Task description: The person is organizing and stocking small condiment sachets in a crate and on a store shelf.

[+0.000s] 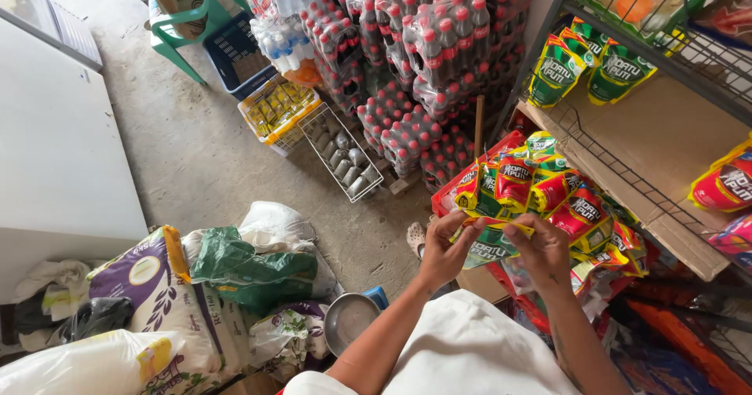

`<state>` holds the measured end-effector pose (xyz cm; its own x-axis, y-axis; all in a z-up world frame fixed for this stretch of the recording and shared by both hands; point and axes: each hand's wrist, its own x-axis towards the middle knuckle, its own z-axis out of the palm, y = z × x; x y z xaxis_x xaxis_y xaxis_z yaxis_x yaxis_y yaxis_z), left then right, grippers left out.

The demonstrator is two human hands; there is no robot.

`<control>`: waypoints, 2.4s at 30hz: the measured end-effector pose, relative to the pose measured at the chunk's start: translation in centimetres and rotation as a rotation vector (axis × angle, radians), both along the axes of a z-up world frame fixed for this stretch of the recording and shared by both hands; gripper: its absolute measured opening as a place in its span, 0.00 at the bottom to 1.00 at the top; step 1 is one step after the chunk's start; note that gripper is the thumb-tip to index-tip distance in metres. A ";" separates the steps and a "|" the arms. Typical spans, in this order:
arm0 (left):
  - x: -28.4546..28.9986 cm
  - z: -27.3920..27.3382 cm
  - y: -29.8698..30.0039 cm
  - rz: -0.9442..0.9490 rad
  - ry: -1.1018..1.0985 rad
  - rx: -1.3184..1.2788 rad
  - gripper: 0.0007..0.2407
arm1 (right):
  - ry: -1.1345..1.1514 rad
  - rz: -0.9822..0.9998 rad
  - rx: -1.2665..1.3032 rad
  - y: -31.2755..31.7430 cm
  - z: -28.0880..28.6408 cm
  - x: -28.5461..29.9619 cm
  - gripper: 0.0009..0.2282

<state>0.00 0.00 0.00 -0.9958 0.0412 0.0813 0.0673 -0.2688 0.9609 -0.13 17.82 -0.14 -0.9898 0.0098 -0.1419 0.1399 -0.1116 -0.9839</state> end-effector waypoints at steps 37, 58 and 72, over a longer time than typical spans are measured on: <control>-33.2 -2.7 17.0 -0.430 0.615 -0.497 0.08 | 0.380 -0.493 0.522 15.3 -3.5 -18.2 0.08; -47.2 -17.4 24.0 -0.340 1.087 -1.012 0.14 | 0.164 -0.529 -0.044 17.7 -13.7 -27.5 0.08; -41.9 -7.9 20.9 -0.585 0.612 -1.359 0.08 | 0.160 -0.498 0.090 15.4 -10.1 -25.8 0.12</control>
